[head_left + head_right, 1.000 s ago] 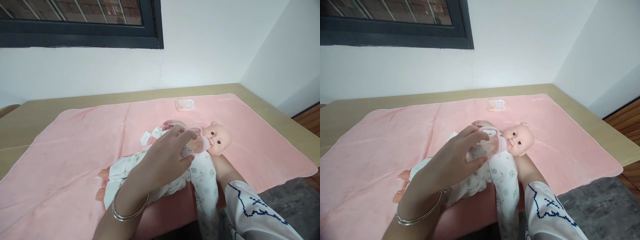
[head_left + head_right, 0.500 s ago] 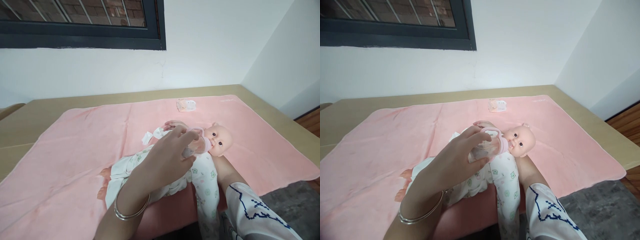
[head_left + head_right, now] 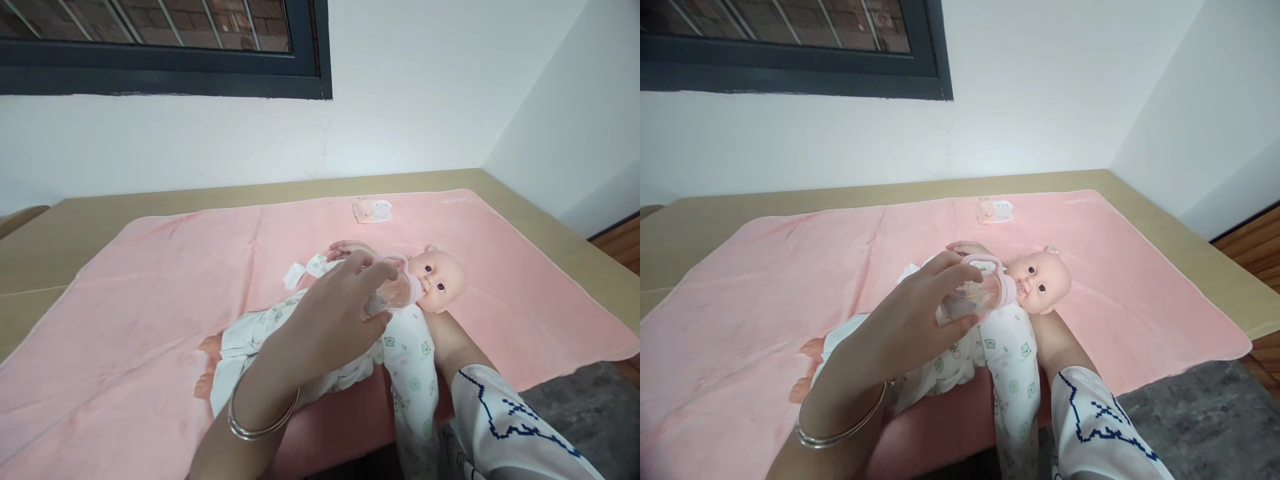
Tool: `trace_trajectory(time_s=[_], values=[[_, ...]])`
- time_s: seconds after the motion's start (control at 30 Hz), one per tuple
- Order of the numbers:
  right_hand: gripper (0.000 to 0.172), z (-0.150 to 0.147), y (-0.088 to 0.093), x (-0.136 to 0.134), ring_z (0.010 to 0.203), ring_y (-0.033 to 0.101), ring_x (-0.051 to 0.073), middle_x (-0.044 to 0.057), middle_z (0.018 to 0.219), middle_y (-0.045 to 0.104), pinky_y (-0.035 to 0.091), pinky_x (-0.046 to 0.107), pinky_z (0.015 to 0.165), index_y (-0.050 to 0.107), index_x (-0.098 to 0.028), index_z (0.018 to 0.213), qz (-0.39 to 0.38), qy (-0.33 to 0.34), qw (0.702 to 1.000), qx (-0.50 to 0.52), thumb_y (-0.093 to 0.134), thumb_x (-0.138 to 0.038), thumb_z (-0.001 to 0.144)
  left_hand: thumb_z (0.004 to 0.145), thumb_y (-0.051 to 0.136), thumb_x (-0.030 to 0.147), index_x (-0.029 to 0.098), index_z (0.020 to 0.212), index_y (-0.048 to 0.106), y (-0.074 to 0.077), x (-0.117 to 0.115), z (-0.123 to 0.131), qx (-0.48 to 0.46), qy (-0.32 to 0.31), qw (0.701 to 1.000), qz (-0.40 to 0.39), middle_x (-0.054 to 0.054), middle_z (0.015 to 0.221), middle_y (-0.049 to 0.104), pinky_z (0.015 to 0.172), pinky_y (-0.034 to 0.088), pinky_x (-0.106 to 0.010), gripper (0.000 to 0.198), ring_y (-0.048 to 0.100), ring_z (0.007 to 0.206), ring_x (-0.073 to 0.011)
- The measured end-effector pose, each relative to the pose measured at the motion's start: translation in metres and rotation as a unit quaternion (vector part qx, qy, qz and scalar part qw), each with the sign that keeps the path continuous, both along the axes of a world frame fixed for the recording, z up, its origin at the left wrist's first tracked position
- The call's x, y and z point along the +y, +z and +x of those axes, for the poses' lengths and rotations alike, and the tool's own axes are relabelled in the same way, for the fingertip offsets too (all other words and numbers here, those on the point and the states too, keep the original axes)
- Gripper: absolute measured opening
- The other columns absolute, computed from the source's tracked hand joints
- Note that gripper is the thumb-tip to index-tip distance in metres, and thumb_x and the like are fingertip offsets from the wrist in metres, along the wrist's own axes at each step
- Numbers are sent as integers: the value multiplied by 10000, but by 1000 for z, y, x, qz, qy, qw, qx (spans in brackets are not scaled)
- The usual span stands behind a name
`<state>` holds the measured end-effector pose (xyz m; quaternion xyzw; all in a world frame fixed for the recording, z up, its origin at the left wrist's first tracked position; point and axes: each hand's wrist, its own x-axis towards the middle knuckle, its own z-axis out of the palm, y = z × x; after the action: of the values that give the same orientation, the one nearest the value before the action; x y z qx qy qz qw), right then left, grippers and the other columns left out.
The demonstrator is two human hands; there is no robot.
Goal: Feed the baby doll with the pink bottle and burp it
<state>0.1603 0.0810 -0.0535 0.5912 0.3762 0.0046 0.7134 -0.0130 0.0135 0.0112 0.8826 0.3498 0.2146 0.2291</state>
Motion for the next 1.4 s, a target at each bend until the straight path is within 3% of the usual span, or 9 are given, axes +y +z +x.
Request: trace_trajectory(time_s=[0.23, 0.37, 0.5, 0.67, 0.73, 0.9, 1.03, 1.13, 1.4], values=[[345, 2, 1, 1, 1472, 424, 240, 65, 1108, 690, 264, 481, 1198, 696, -50, 1066, -198, 122, 972, -25, 609, -291, 835, 836, 628, 81, 269, 1211, 541, 0, 0, 0, 1, 4, 1000, -1, -53, 1168, 574, 809, 550, -430, 428, 614, 1046, -252], [463, 4, -7, 3, 1468, 433, 258, 104, 1093, 672, 297, 485, 1182, 689, -34, 934, -319, 179, 928, -76, 470, -442, 925, 837, 626, 80, 266, 1203, 543, -1, 0, 1, -3, 1, 1000, 1, -42, 1151, 568, 793, 550, -440, 419, 616, 1023, -247], [442, 5, -9, 3, 1517, 365, 167, 77, 1358, 633, 210, 414, 1189, 675, -28, 1176, -182, 138, 972, -59, 673, -295, 824, 836, 624, 76, 263, 1215, 541, -2, 0, 0, -4, 1, 1000, 3, -47, 1180, 565, 828, 554, -461, 431, 613, 1073, -260], [455, 4, -8, 2, 1381, 520, 104, 0, 1280, 679, 316, 341, 1128, 698, -88, 1186, -98, 95, 990, -29, 693, -117, 732, 841, 630, 89, 269, 1210, 539, -1, 1, 1, 0, 3, 1000, -1, -50, 1200, 575, 845, 559, -461, 420, 617, 1069, -258], [436, 5, -12, 4, 1414, 497, 162, 25, 1302, 666, 348, 414, 1113, 710, -97, 1152, -116, 113, 986, -38, 717, -210, 731, 845, 627, 93, 274, 1215, 537, -1, 1, 1, 2, 6, 1000, -4, -53, 1209, 578, 851, 559, -459, 422, 616, 1067, -256], [476, 6, -23, 8, 1459, 439, 279, 98, 1248, 655, 416, 544, 1037, 711, -76, 1056, -307, 168, 932, -100, 569, -477, 841, 838, 622, 83, 265, 1216, 541, -1, 0, 1, 0, 2, 1000, -1, -51, 1181, 573, 835, 555, -456, 427, 614, 1066, -260], [567, 2, -16, 4, 1558, 292, 211, 103, 1529, 491, 257, 501, 1168, 591, -67, 1338, -243, 132, 956, -94, 560, -401, 881, 834, 624, 78, 264, 1218, 538, -2, 0, 1, -2, 1, 1000, 4, -45, 1177, 569, 809, 545, -440, 435, 613, 1041, -250], [589, 1, -10, 0, 1566, 275, 206, 105, 1569, 456, 164, 495, 1203, 534, -61, 1410, -244, 132, 956, -96, 532, -398, 927, 827, 625, 71, 261, 1199, 542, -1, 0, 1, -3, 2, 1000, 7, -40, 1166, 569, 802, 537, -429, 425, 609, 1022, -240], [590, -2, 2, -3, 1564, 273, 174, 112, 1580, 448, 159, 457, 1210, 512, -51, 1429, -218, 128, 965, -73, 545, -357, 926, 834, 622, 72, 262, 1201, 536, -1, 0, 1, -1, 2, 1000, 3, -46, 1175, 571, 814, 527, -423, 422, 604, 1030, -241]])
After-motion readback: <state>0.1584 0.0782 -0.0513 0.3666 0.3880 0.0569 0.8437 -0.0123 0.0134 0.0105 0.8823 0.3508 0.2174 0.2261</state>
